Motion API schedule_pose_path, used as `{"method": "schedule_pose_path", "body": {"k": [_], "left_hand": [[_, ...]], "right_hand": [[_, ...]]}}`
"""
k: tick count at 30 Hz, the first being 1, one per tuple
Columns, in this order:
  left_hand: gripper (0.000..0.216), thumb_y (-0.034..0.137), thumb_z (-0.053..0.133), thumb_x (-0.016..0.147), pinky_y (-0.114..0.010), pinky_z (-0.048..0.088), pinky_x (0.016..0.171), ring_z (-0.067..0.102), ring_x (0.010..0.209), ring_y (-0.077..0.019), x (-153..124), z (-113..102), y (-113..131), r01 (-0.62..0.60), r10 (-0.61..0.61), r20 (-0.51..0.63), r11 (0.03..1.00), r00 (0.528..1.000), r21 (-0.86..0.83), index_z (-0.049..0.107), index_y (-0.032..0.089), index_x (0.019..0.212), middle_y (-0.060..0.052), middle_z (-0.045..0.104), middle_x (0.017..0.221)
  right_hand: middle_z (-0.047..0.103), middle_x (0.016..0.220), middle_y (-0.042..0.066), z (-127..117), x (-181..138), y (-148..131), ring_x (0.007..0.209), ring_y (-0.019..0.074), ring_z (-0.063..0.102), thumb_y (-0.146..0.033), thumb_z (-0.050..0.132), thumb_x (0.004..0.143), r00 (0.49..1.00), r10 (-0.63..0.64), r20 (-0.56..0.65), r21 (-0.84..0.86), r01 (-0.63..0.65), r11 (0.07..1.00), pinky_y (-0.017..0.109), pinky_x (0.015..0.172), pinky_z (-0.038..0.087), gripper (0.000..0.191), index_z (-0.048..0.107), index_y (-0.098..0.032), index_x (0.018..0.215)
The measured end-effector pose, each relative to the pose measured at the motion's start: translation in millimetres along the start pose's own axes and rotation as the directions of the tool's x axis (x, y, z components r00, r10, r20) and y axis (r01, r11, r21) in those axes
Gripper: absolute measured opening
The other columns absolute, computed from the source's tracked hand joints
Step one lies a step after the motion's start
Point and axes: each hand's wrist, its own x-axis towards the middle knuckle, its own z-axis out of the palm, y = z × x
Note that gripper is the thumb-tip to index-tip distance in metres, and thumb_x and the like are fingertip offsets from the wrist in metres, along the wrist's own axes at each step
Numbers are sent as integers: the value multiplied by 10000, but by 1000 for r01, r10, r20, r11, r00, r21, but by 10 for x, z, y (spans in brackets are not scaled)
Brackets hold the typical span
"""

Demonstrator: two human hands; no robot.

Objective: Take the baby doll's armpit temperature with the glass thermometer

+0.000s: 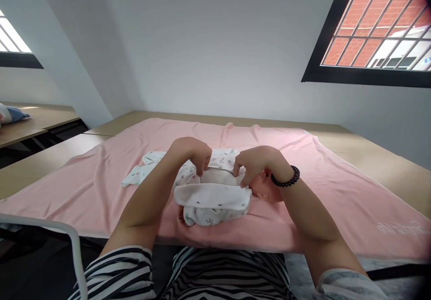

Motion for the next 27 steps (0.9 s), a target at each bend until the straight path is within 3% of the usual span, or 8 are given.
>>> {"method": "schedule_pose_path", "body": {"k": [3,8,11,15,20,27], "left_hand": [[379,264,846,574,-344,507,759,685,907,-300,17,-7,64,25,-25,-10,1000,1000,-3,822,265,953,-52,776,1079],[502,346,857,579,-352,497,748,683,916,-309,16,22,-59,15,-16,-53,999,998,-32,796,269,1071,-60,762,1128],[519,427,848,601,-337,485,757,681,939,-301,-4,41,-198,-12,4,-118,998,993,-63,785,284,1096,-54,750,1170],[426,470,798,672,-317,480,764,686,959,-285,-42,46,-331,-57,40,-185,994,982,-91,788,280,1053,-50,752,1137],[343,413,722,746,-304,504,796,678,1029,-272,16,32,-428,-92,41,-284,982,958,-167,750,272,1057,-46,708,1240],[354,206,578,765,-303,518,771,655,1055,-251,327,-1,-549,-151,67,-373,968,925,-201,695,270,1093,-45,664,1287]], "right_hand": [[722,867,38,3,2,-76,688,216,628,-475,769,708,1000,18,8,-28,-18,999,317,535,458,607,729,-211,1253],[733,878,57,16,-36,-131,678,223,628,-514,797,699,999,50,-5,-25,-50,998,317,533,445,656,721,-189,1264],[736,893,61,33,-70,-52,689,232,636,-548,793,685,998,-2,-65,-16,1,1000,323,545,435,703,702,-208,1294],[729,1172,86,26,-110,208,883,283,688,-592,790,675,983,-22,-180,81,37,996,336,626,484,809,640,-250,1392],[587,1481,60,-75,-148,663,1311,346,564,-577,782,738,949,-153,-276,188,209,960,384,994,492,802,592,-285,1461],[493,1572,-7,-51,144,1271,1398,284,500,-503,706,872,926,-279,-256,431,367,824,358,1109,442,651,546,-368,1489]]}}
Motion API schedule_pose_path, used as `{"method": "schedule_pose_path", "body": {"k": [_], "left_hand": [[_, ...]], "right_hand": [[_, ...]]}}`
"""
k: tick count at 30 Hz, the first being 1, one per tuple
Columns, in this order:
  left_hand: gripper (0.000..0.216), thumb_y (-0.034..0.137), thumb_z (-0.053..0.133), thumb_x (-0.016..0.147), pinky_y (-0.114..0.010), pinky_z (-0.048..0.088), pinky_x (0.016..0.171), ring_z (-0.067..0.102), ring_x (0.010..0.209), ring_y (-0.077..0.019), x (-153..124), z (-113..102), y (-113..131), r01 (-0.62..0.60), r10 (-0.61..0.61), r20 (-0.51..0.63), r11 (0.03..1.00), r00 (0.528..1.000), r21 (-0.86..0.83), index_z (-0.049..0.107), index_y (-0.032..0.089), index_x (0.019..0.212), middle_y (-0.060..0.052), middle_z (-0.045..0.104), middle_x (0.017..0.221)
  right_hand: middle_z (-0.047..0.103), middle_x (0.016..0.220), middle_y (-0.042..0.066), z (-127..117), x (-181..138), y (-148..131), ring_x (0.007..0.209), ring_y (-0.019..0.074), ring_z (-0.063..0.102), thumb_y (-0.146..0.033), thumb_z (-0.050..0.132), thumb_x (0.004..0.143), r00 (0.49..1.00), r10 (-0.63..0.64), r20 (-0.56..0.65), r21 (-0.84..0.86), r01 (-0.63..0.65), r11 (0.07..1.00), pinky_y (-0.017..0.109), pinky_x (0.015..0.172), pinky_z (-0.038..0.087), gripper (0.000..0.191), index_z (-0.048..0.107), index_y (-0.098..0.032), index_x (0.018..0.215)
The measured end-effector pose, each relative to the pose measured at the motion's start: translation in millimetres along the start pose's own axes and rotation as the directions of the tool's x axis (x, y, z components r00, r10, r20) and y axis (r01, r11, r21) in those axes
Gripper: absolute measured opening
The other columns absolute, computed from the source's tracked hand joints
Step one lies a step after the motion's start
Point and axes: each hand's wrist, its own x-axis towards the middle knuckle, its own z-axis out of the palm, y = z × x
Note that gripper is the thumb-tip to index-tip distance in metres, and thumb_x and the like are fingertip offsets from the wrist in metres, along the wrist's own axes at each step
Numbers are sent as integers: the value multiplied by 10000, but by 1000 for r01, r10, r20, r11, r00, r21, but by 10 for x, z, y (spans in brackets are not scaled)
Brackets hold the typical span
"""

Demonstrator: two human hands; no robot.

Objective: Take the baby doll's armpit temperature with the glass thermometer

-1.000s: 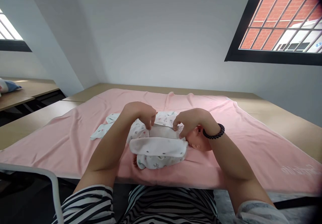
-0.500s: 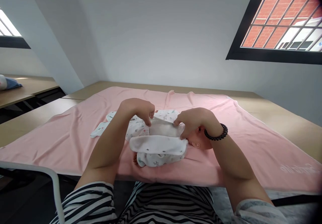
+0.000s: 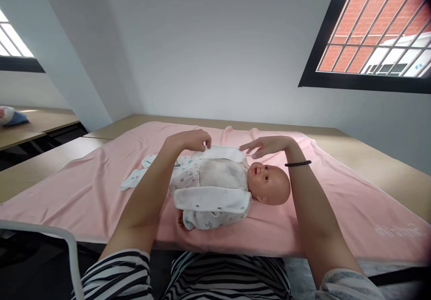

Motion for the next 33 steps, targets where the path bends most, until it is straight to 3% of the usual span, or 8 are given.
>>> {"method": "schedule_pose_path", "body": {"k": [5,10,14,17,21,24,29,33], "left_hand": [[362,137,551,730,-315,511,783,646,1051,-266,233,115,-140,-16,16,-47,1000,999,0,693,234,1049,-58,696,1182],[465,129,545,731,-315,525,790,647,1042,-259,441,268,-290,41,-41,-6,999,999,0,669,214,1171,-86,650,1307],[493,148,540,761,-347,517,884,627,1121,-275,508,313,-286,60,-62,30,995,998,78,658,183,1238,-113,601,1393],[379,230,556,809,-334,498,881,626,1103,-264,487,307,-156,-76,77,-4,996,997,48,699,198,1158,-93,662,1296],[296,439,617,857,-295,470,848,630,1084,-239,471,354,94,-325,328,19,941,944,-98,725,230,1037,-47,718,1167],[313,469,623,863,-295,445,785,642,1026,-238,534,456,232,-383,383,-4,923,924,-39,704,224,1040,-51,724,1131],[171,282,521,883,-304,371,656,629,818,-210,658,592,289,-384,395,-128,918,910,104,673,204,891,-52,731,940],[171,287,523,880,-297,379,653,624,794,-201,686,612,238,-389,377,-205,921,903,-19,664,200,840,-46,731,898]], "right_hand": [[513,1556,-2,30,166,394,1395,275,505,-503,659,912,999,-20,-27,155,24,988,407,1140,421,611,524,-390,1497],[600,1470,42,54,148,570,1410,274,495,-490,673,904,998,54,-18,211,-49,976,391,1130,421,675,481,-350,1536],[657,1386,79,65,165,759,1262,261,607,-469,713,843,935,230,-271,148,-195,969,350,1029,492,632,604,-276,1435],[680,1320,128,112,216,996,1151,291,648,-378,771,740,850,327,-413,120,-305,945,373,939,521,527,711,-205,1235],[748,1047,135,211,225,1297,903,286,672,-320,791,645,797,380,-469,119,-369,922,379,757,526,289,745,-177,892],[747,890,91,263,187,1406,807,240,646,-320,776,643,794,361,-489,138,-338,931,345,696,507,202,727,-193,792],[740,866,92,197,125,1355,779,216,642,-377,783,655,799,283,-531,214,-196,957,325,662,504,235,712,-184,769],[717,920,89,-7,6,1084,828,184,621,-500,757,724,710,160,-686,238,11,971,341,788,509,346,682,-187,851]]}}
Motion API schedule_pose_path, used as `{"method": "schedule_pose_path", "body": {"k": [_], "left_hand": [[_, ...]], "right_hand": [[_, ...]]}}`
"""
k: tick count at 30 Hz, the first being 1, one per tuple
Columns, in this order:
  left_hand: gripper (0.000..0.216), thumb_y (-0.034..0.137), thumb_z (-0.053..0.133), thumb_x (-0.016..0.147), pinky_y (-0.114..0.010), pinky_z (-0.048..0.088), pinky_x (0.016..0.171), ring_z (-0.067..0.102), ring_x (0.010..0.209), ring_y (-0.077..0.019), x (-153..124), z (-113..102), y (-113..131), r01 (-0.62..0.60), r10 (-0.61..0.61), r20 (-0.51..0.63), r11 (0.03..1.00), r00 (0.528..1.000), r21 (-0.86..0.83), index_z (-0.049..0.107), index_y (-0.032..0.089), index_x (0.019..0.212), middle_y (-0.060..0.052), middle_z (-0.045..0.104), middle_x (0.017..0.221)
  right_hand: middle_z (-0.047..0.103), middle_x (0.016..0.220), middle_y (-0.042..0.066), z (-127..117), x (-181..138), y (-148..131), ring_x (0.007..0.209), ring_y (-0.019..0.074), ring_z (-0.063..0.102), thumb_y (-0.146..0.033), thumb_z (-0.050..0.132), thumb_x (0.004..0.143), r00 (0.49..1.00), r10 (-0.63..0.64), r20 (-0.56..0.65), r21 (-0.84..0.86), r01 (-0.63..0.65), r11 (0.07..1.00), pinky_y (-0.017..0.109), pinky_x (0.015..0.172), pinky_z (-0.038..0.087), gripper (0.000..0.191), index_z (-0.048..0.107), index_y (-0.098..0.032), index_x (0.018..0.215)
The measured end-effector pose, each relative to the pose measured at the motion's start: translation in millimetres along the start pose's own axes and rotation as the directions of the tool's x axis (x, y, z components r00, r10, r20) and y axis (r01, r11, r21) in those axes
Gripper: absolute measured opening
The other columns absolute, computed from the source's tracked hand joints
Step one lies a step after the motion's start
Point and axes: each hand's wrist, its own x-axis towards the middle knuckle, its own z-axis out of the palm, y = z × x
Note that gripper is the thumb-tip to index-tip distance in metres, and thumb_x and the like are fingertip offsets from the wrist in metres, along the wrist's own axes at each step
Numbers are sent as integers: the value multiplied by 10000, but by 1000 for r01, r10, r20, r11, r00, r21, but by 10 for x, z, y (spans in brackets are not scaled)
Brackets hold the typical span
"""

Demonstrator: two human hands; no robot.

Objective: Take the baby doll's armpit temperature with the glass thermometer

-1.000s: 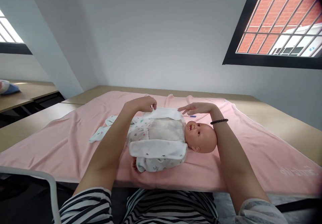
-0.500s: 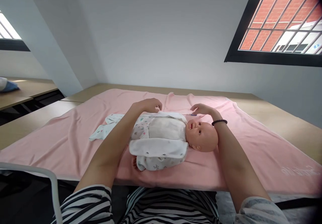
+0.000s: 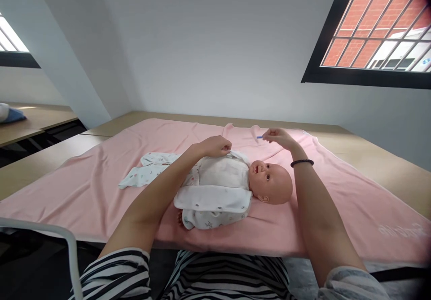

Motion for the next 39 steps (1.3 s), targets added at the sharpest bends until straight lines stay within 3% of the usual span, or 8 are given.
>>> {"method": "schedule_pose_path", "body": {"k": [3,9,13,20,25,29,34,39], "left_hand": [[186,322,534,887,-290,393,660,623,799,-194,-1,11,-50,12,-17,-45,994,999,-105,667,198,846,-39,726,886],[192,331,551,868,-295,362,620,582,709,-174,18,20,-97,-31,26,-33,989,999,-144,625,184,769,-37,687,805],[208,346,543,876,-298,361,626,576,704,-174,17,14,-105,-40,35,-38,989,999,-144,619,187,764,-33,677,790],[251,407,558,876,-288,372,647,581,737,-181,-7,-23,-108,-47,51,18,980,999,-191,667,187,826,-31,686,823],[506,627,444,931,-283,431,756,623,892,-216,-60,-38,-357,143,-138,34,952,990,-270,705,198,989,-53,727,1030],[636,722,374,914,-303,441,894,617,1034,-243,-120,22,-643,314,-281,151,905,948,-287,714,220,1106,-83,703,1219],[641,744,391,872,-286,452,858,602,942,-214,-167,101,-750,344,-260,256,861,931,-374,736,254,1097,-54,725,1105],[633,728,383,886,-275,467,802,589,843,-190,-191,140,-764,356,-282,225,821,933,-447,739,243,1082,-48,702,999]], "right_hand": [[698,893,74,-122,-71,-380,799,175,608,-531,785,722,995,-105,2,95,104,990,355,795,509,380,668,-189,839],[643,745,21,23,-270,-919,720,157,551,-407,794,753,907,-116,404,-45,146,988,321,691,443,286,620,-183,709],[599,708,-17,291,-209,-827,669,130,486,-436,788,731,910,-65,409,-136,131,982,295,643,381,337,563,-194,667],[746,824,35,659,20,-486,821,191,659,-500,858,655,832,-30,554,14,26,1000,336,794,502,400,753,-171,855],[779,1008,99,658,41,-339,972,235,692,-521,824,705,800,-29,599,36,9,999,376,909,516,516,791,-166,1079],[754,1079,111,686,60,-312,973,226,663,-577,772,746,796,-64,602,-8,86,996,377,898,504,543,775,-164,1097],[705,904,45,760,163,-395,843,187,624,-591,761,748,790,-19,613,-125,121,985,338,782,490,497,673,-182,1014],[693,929,37,740,240,-569,821,203,623,-602,783,721,779,100,619,-299,116,947,320,721,467,741,522,-210,1293]]}}
